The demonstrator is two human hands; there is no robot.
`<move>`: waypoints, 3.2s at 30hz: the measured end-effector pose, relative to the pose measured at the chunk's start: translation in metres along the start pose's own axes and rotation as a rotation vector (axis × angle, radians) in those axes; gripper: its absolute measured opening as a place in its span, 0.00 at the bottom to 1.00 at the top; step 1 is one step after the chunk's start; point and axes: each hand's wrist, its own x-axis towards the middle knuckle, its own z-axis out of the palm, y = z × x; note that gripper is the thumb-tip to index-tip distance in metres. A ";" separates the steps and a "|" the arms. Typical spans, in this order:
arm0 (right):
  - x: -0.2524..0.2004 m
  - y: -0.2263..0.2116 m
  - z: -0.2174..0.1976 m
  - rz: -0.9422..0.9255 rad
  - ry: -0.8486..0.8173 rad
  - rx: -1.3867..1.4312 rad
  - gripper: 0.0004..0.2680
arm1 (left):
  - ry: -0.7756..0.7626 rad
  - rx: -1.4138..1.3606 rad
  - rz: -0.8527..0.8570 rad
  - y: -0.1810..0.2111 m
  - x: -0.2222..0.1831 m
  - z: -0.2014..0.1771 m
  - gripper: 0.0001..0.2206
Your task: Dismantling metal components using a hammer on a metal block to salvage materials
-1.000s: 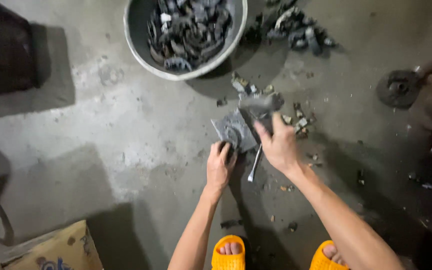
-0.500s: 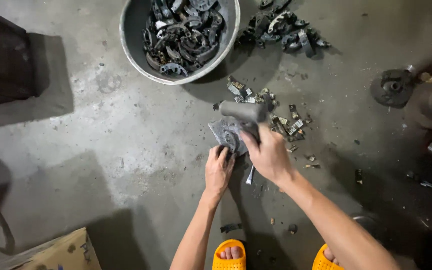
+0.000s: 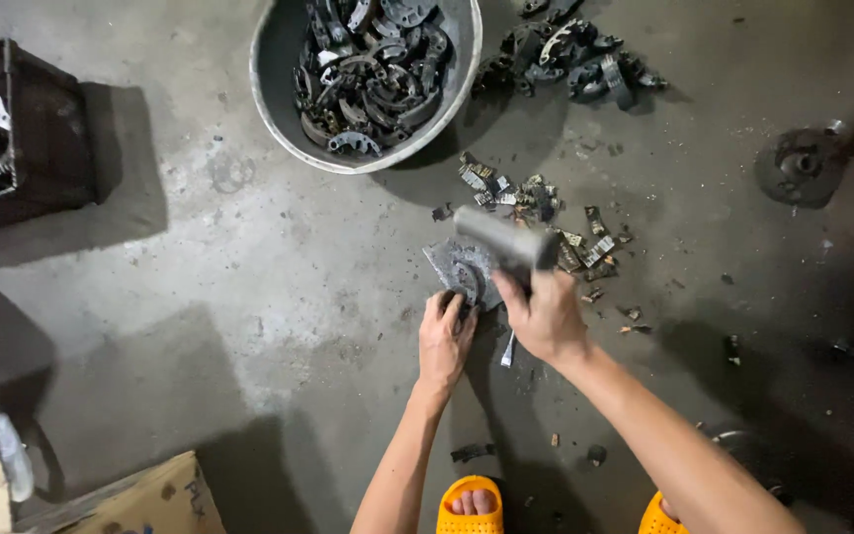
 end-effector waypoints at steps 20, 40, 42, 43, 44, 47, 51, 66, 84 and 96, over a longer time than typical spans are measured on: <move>-0.052 0.063 -0.045 0.500 -0.297 -0.197 0.15 | -0.066 -0.422 -0.827 -0.014 0.037 -0.011 0.15; 0.027 -0.036 -0.041 0.301 -0.564 -0.470 0.13 | 0.076 -0.007 -0.349 -0.006 0.029 0.014 0.12; 0.035 -0.072 -0.058 0.016 -0.151 -0.195 0.05 | 0.101 -0.058 -0.336 -0.002 0.034 0.009 0.12; 0.017 -0.038 -0.047 0.019 -0.154 -0.195 0.05 | 0.098 -0.058 -0.340 -0.002 0.034 0.010 0.12; -0.004 -0.005 -0.036 0.045 -0.047 -0.113 0.06 | 0.105 -0.060 -0.338 -0.002 0.033 0.011 0.12; -0.014 0.030 -0.025 0.195 -0.285 -0.275 0.10 | 0.098 -0.073 -0.319 -0.002 0.032 0.007 0.12; 0.009 -0.005 -0.029 0.488 -0.489 -0.341 0.15 | 0.087 -0.020 -0.326 -0.009 0.028 0.006 0.12; -0.022 0.073 -0.107 0.579 -0.165 -0.331 0.12 | 0.085 0.074 -0.109 0.003 0.028 -0.012 0.08; -0.008 0.181 -0.196 1.091 -0.535 -0.723 0.17 | 0.007 -0.164 -0.553 0.065 0.119 -0.110 0.11; -0.009 0.227 -0.202 1.112 -0.608 -0.712 0.17 | -0.193 0.102 0.028 0.067 0.134 -0.095 0.22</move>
